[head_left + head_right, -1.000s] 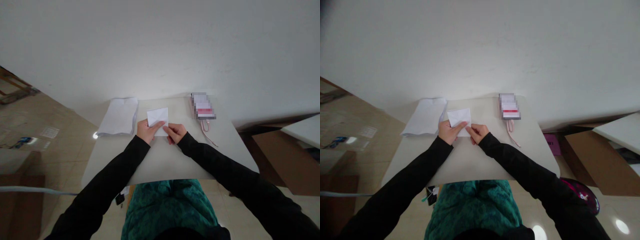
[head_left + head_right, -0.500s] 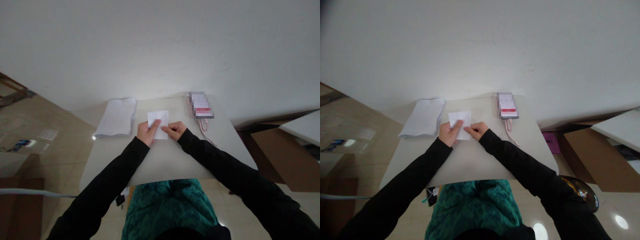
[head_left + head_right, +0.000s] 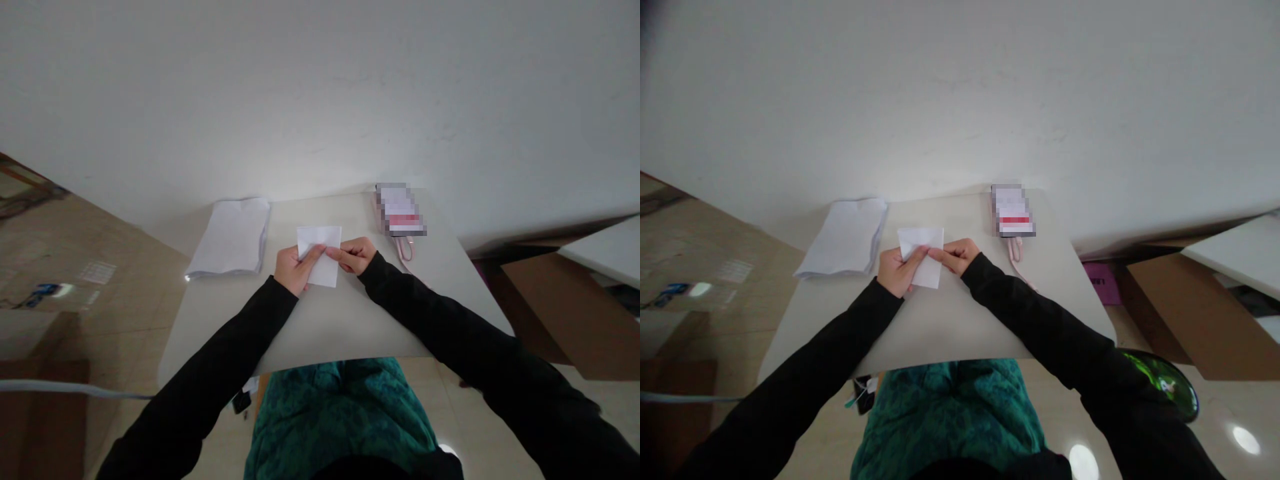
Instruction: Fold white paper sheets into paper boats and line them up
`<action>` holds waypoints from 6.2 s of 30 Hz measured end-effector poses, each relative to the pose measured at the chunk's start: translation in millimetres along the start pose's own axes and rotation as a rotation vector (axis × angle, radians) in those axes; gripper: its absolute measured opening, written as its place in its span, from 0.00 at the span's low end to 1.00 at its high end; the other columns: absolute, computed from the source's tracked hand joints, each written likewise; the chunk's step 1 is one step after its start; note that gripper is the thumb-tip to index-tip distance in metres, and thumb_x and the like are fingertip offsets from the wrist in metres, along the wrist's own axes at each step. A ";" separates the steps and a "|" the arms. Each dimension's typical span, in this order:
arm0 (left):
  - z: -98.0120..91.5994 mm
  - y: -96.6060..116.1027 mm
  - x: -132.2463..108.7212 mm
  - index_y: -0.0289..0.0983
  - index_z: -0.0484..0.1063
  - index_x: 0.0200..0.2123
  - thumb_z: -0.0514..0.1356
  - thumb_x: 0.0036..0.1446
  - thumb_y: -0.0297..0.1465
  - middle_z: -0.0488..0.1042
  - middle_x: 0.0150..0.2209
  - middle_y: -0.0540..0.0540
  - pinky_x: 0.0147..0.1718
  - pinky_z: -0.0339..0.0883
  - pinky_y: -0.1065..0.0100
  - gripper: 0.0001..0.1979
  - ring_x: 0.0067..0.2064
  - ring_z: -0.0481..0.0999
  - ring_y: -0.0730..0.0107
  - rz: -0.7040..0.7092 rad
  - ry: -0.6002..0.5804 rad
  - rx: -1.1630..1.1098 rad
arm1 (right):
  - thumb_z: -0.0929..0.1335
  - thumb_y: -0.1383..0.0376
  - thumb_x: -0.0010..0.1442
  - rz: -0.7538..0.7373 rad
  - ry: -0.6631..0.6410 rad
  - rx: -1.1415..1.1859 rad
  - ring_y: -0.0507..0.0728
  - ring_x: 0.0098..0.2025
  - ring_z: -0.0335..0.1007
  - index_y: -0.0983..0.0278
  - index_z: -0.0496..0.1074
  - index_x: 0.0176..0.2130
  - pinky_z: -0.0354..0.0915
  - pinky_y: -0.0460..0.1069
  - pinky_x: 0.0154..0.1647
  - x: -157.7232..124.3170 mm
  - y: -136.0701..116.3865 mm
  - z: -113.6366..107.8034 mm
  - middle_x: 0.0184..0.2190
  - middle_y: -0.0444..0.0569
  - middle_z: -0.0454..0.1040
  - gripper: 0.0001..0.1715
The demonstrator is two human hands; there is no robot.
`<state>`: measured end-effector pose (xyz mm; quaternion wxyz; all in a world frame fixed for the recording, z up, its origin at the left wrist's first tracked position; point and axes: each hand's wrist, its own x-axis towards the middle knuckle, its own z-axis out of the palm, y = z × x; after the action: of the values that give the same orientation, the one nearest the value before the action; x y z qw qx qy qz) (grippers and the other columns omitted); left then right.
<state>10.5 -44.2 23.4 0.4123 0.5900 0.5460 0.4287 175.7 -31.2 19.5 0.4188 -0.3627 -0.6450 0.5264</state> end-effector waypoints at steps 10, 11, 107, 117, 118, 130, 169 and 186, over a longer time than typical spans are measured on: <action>-2.5 5.0 -1.2 0.34 0.67 0.19 0.61 0.51 0.49 0.63 0.11 0.54 0.04 0.48 0.76 0.24 0.09 0.59 0.79 -0.138 -0.198 -0.031 | 0.70 0.50 0.52 0.002 0.140 0.115 0.42 0.13 0.42 0.64 0.56 0.11 0.38 0.45 0.15 3.2 3.0 -6.6 0.09 0.36 0.51 0.32; -2.3 5.0 -1.3 0.34 0.68 0.20 0.61 0.51 0.49 0.63 0.12 0.53 0.03 0.49 0.76 0.24 0.10 0.59 0.79 -0.149 -0.209 -0.041 | 0.70 0.50 0.51 0.025 0.132 0.128 0.43 0.12 0.43 0.64 0.56 0.11 0.39 0.45 0.15 3.4 2.6 -7.9 0.08 0.37 0.52 0.32; -29.7 -5.6 25.3 0.37 0.74 0.45 0.68 0.47 0.41 0.77 0.36 0.46 0.22 0.65 0.76 0.23 0.29 0.73 0.77 0.444 -0.107 0.187 | 0.65 0.66 0.61 -0.473 0.202 -0.659 0.49 0.24 0.66 0.66 0.75 0.31 0.63 0.44 0.27 1.5 9.6 -7.2 0.26 0.48 0.76 0.11; -23.7 -1.0 19.4 0.35 0.77 0.28 0.64 0.54 0.35 0.77 0.26 0.48 0.26 0.66 0.74 0.09 0.26 0.74 0.76 0.732 -0.156 0.251 | 0.64 0.67 0.62 -0.590 0.243 -0.664 0.48 0.21 0.62 0.67 0.76 0.31 0.61 0.44 0.24 -9.2 5.5 4.0 0.22 0.47 0.73 0.13; -24.3 0.0 19.2 0.35 0.78 0.28 0.64 0.54 0.35 0.77 0.26 0.48 0.25 0.65 0.74 0.09 0.25 0.74 0.76 0.704 -0.142 0.250 | 0.64 0.67 0.62 -0.587 0.269 -0.639 0.48 0.21 0.63 0.67 0.77 0.31 0.61 0.44 0.24 -8.9 5.1 4.0 0.22 0.46 0.74 0.13; -26.3 -10.3 24.5 0.36 0.80 0.34 0.63 0.54 0.37 0.80 0.31 0.46 0.24 0.72 0.73 0.11 0.26 0.76 0.74 0.369 0.027 0.066 | 0.68 0.61 0.58 -0.390 0.514 -0.475 0.49 0.22 0.67 0.64 0.79 0.28 0.63 0.46 0.25 -3.5 10.6 -3.2 0.23 0.45 0.77 0.12; -50.2 -12.5 -87.2 0.40 0.74 0.40 0.63 0.55 0.32 0.77 0.45 0.43 0.46 0.69 0.60 0.08 0.46 0.75 0.65 0.893 -0.080 0.511 | 0.74 0.52 0.43 0.136 -0.021 -0.010 0.46 0.15 0.55 0.67 0.79 0.30 0.50 0.44 0.15 -25.3 17.8 8.2 0.15 0.43 0.71 0.21; -47.9 -12.4 -96.6 0.40 0.74 0.43 0.63 0.56 0.27 0.78 0.41 0.45 0.38 0.73 0.67 0.10 0.40 0.78 0.69 0.947 -0.003 0.437 | 0.73 0.55 0.44 0.088 -0.135 -0.028 0.49 0.20 0.65 0.66 0.79 0.28 0.60 0.45 0.22 -21.7 17.5 3.6 0.20 0.45 0.76 0.16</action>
<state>-42.4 -138.9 20.2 0.0411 0.8454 0.2953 0.4432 181.2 -49.0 -1.5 0.3454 -0.3602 -0.6627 0.5583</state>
